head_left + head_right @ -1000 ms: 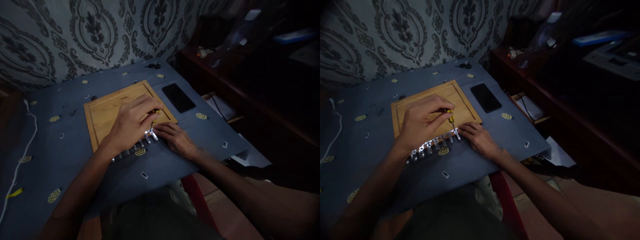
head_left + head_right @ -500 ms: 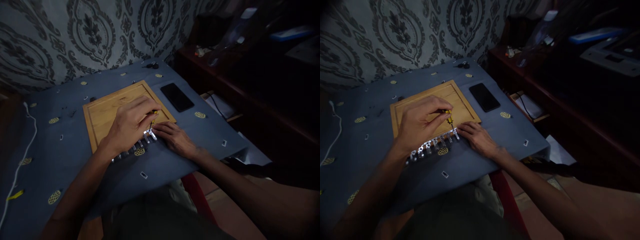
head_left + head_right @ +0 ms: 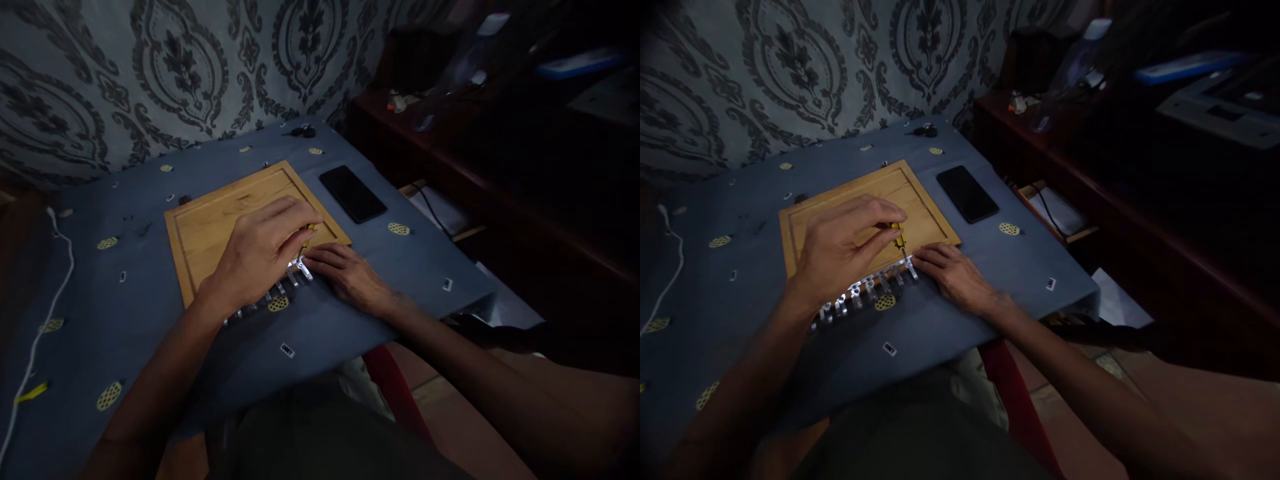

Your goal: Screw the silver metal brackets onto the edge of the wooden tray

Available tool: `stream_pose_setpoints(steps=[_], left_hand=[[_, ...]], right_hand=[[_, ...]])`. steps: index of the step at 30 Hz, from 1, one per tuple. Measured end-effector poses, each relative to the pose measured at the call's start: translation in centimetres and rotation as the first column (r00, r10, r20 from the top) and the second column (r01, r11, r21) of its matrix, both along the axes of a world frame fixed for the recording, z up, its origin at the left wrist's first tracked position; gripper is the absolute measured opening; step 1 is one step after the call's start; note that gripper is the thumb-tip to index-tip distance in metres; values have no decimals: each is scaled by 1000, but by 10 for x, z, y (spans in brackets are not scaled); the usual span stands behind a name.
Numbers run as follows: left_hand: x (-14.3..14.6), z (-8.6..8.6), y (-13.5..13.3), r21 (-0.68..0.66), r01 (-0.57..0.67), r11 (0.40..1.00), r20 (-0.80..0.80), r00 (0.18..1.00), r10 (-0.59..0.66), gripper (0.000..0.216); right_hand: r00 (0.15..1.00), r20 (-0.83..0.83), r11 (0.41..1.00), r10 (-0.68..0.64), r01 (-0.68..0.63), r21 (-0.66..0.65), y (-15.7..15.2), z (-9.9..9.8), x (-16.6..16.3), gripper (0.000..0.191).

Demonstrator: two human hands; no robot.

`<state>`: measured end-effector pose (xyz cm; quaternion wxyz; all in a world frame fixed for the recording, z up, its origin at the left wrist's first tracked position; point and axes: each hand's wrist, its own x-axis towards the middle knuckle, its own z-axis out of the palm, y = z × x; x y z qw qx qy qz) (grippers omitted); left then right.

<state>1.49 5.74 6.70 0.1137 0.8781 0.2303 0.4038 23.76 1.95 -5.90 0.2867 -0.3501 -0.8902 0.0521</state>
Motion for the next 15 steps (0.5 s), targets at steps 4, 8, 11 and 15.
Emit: stream_pose_setpoints(steps=[4, 8, 11, 15], left_hand=[[5, -7, 0, 42, -57, 997, 89, 995, 53, 11], [9, -12, -2, 42, -89, 995, 129, 988, 83, 12], [9, -11, -4, 19, -69, 997, 118, 991, 66, 11], [4, -6, -3, -43, -60, 997, 61, 996, 63, 13]], right_hand=[[1000, 8, 1000, 1, -1, -2, -1, 1, 0, 53], [1000, -5, 1000, 10, -9, 7, 0, 0, 0, 50], [1000, -21, 1000, 13, -13, 15, 0, -1, 0, 50], [1000, -16, 1000, 10, -9, 15, 0, -1, 0, 51]])
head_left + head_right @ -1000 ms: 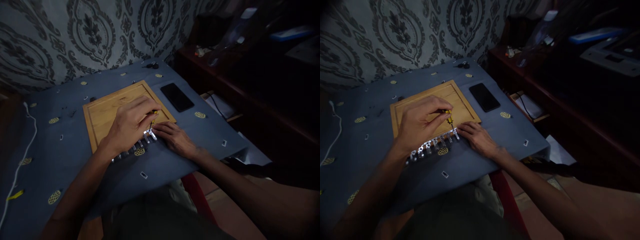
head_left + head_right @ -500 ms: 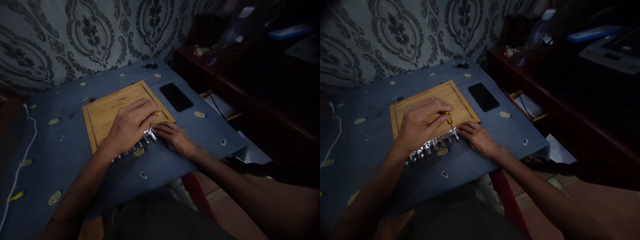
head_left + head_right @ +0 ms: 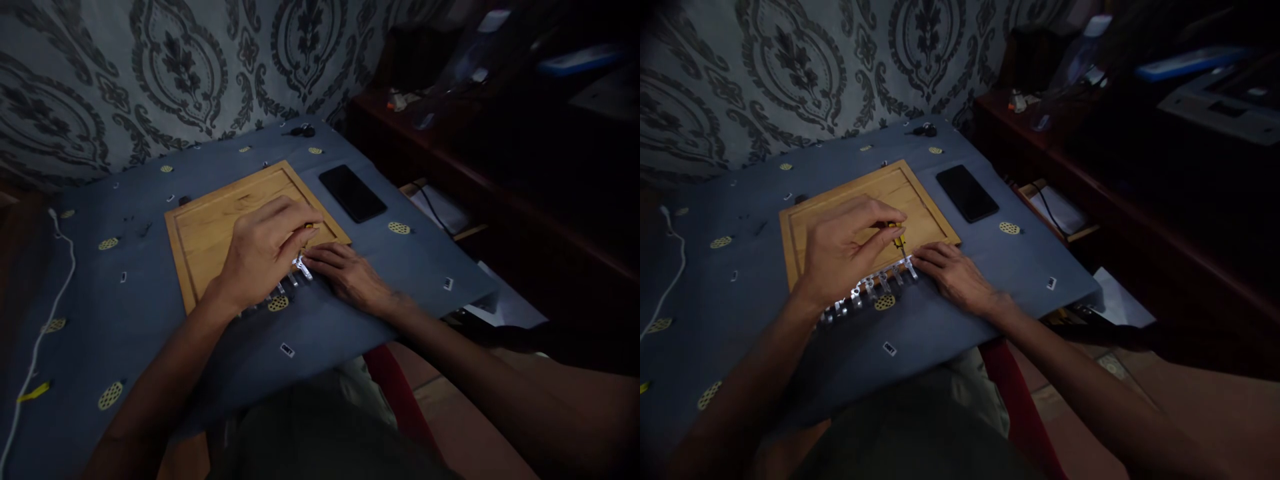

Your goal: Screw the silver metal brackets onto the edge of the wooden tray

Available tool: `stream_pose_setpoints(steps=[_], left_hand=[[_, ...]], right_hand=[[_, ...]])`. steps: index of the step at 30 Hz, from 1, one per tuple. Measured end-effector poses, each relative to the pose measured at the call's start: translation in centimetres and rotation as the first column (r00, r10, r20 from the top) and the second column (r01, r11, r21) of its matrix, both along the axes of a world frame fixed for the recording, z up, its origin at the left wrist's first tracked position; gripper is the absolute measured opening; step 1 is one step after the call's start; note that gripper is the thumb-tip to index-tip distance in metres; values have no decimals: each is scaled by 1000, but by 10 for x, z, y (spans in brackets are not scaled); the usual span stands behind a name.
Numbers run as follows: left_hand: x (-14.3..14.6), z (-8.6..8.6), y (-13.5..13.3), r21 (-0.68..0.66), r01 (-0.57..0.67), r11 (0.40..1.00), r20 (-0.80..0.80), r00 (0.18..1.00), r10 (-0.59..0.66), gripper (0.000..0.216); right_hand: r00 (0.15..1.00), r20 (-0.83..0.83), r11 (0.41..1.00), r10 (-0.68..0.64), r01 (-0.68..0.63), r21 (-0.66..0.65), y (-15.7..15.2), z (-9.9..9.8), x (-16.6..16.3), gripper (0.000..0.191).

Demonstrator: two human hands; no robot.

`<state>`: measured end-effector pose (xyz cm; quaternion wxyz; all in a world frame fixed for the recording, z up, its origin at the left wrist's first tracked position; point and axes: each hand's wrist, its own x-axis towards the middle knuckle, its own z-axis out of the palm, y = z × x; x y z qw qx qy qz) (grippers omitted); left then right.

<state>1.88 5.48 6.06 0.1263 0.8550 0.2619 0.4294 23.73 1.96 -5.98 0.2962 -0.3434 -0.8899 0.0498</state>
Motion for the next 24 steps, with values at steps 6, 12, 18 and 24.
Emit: stream_pose_setpoints(steps=[6, 12, 18, 24], left_hand=[[-7, 1, 5, -112, 7, 994, -43, 999, -12, 21], [-8, 9, 8, -175, 54, 983, -94, 993, -71, 19], [-4, 12, 7, -200, 87, 976, -142, 983, -117, 24], [-8, 19, 0, -163, 91, 982, -39, 994, -98, 19]], right_hand=[[1000, 3, 1000, -3, 3, 1, 1, 0, 0, 47], [1000, 21, 999, -16, 16, -37, 1, -1, 1, 47], [999, 35, 999, -10, 11, -44, 1, -2, 2, 52], [1000, 6, 1000, -5, 5, -20, 2, -2, 1, 51]])
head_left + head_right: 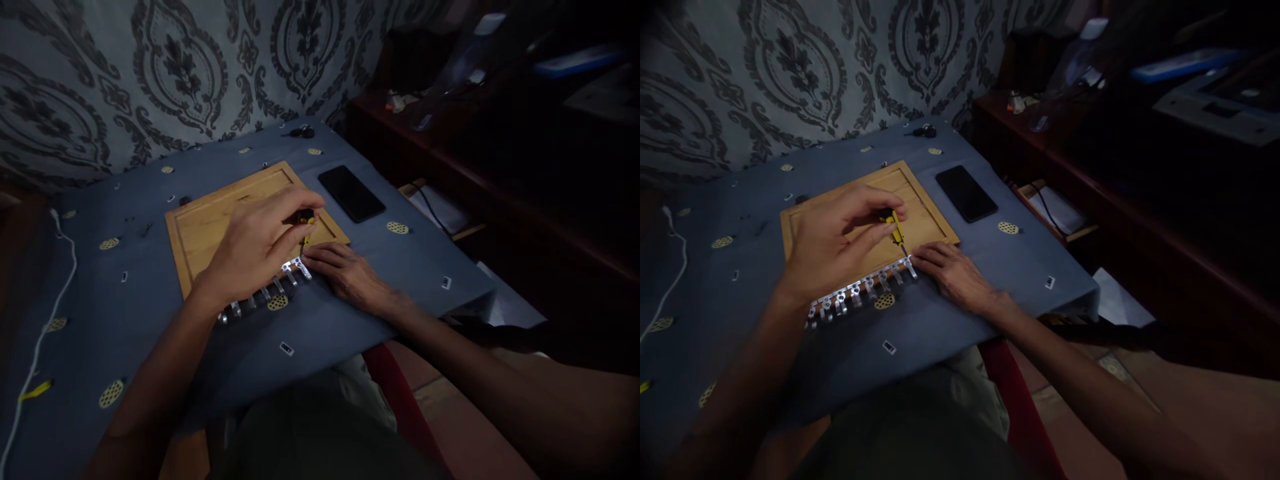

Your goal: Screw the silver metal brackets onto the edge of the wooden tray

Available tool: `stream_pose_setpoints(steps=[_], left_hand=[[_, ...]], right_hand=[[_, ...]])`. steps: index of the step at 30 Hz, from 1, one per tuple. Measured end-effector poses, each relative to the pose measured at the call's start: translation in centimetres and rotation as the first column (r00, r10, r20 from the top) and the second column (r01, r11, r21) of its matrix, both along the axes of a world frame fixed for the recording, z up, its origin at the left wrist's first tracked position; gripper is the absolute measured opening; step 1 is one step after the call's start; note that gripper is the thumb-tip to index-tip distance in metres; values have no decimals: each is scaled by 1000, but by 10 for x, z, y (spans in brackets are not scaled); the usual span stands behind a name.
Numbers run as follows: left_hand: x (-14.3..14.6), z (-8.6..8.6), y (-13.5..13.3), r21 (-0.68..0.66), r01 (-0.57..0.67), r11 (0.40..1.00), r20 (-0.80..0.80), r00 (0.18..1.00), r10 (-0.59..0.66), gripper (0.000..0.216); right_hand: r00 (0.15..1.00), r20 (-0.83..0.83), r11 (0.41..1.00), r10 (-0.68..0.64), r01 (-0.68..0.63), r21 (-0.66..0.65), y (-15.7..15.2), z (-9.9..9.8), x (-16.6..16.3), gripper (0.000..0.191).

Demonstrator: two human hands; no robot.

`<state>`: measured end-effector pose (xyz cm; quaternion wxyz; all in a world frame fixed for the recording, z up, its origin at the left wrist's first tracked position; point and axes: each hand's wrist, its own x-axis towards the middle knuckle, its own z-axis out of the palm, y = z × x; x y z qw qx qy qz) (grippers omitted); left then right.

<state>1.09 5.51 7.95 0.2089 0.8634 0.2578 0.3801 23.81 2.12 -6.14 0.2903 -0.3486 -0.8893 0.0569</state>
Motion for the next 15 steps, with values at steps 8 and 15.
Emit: stream_pose_setpoints(steps=[8, 15], left_hand=[[-6, 12, -8, 74, -149, 986, 67, 987, 144, 11], [3, -4, -6, 128, -99, 987, 2, 995, 100, 12]], right_hand=[[1000, -19, 1000, 6, -6, -26, 0, 1, 0, 51], [1000, -2, 1000, -2, 2, -13, 1, -3, 1, 53]])
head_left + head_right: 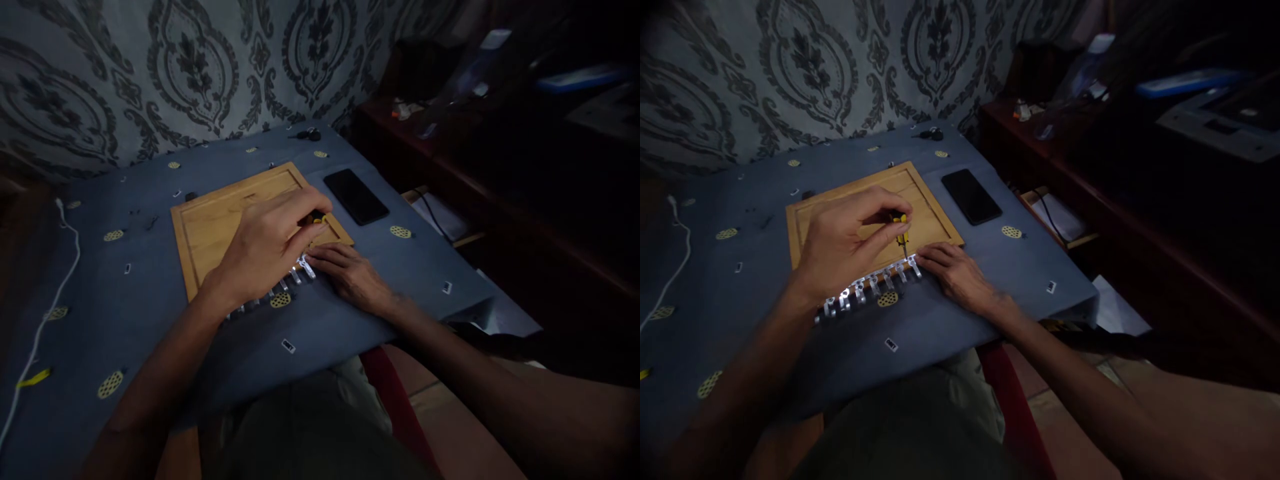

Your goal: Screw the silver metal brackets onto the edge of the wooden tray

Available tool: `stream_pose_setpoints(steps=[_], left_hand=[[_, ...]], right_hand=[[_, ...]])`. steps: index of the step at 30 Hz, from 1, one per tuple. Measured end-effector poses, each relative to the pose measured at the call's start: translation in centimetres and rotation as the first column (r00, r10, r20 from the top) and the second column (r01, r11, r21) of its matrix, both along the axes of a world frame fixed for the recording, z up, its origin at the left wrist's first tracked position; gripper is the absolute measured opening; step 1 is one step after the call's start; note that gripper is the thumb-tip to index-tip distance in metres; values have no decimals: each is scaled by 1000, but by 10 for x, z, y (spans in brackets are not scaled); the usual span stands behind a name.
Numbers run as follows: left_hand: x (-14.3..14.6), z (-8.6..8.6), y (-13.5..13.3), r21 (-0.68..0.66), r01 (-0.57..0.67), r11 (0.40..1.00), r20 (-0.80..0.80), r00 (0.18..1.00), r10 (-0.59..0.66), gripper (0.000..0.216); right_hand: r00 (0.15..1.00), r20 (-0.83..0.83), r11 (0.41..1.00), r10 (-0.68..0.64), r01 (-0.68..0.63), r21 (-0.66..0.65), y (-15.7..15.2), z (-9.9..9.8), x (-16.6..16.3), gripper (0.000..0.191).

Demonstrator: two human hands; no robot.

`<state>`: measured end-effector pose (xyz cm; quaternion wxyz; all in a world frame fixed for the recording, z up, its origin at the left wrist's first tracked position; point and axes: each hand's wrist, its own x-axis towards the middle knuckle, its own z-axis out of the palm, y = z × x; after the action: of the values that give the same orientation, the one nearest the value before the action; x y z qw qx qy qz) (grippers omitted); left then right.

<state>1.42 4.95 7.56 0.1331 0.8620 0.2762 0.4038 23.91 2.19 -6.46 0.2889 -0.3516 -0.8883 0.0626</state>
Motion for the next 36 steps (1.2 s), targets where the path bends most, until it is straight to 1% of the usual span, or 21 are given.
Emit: stream_pose_setpoints(steps=[5, 11, 17, 20, 26, 29, 31, 34, 36], left_hand=[[2, -5, 3, 24, 16, 1000, -10, 1000, -16, 13], [2, -9, 6, -5, 24, 1000, -10, 1000, -24, 12], [2, -11, 7, -5, 43, 999, 8, 999, -43, 12], [3, -13, 8, -14, 40, 999, 4, 999, -40, 13], [4, -14, 9, 13, 65, 998, 19, 998, -65, 13], [5, -15, 9, 22, 83, 996, 10, 996, -83, 9], [7, -18, 10, 56, 91, 994, 31, 995, -92, 7], [11, -23, 10, 108, 56, 993, 83, 994, -65, 5], [13, -25, 10, 103, 25, 994, 77, 996, -33, 5]], right_hand=[[1000, 0, 1000, 2, -2, 11, 1, -2, -1, 54], [1000, -10, 999, -3, 3, 34, 1, -1, -1, 52], [1000, -4, 1000, -1, 1, 6, 0, 0, 0, 55], [1000, -6, 999, 5, -5, 32, 0, 0, -1, 54], [1000, -18, 997, 10, -9, 76, 0, 1, -2, 54], [1000, 4, 998, 12, -12, 68, 0, 1, -1, 52], [1000, 17, 998, 3, -4, 57, 0, 1, -1, 52], [1000, 22, 999, -6, 5, 42, 0, -1, -1, 54], [1000, 23, 999, -7, 6, 44, 1, -2, -1, 54]])
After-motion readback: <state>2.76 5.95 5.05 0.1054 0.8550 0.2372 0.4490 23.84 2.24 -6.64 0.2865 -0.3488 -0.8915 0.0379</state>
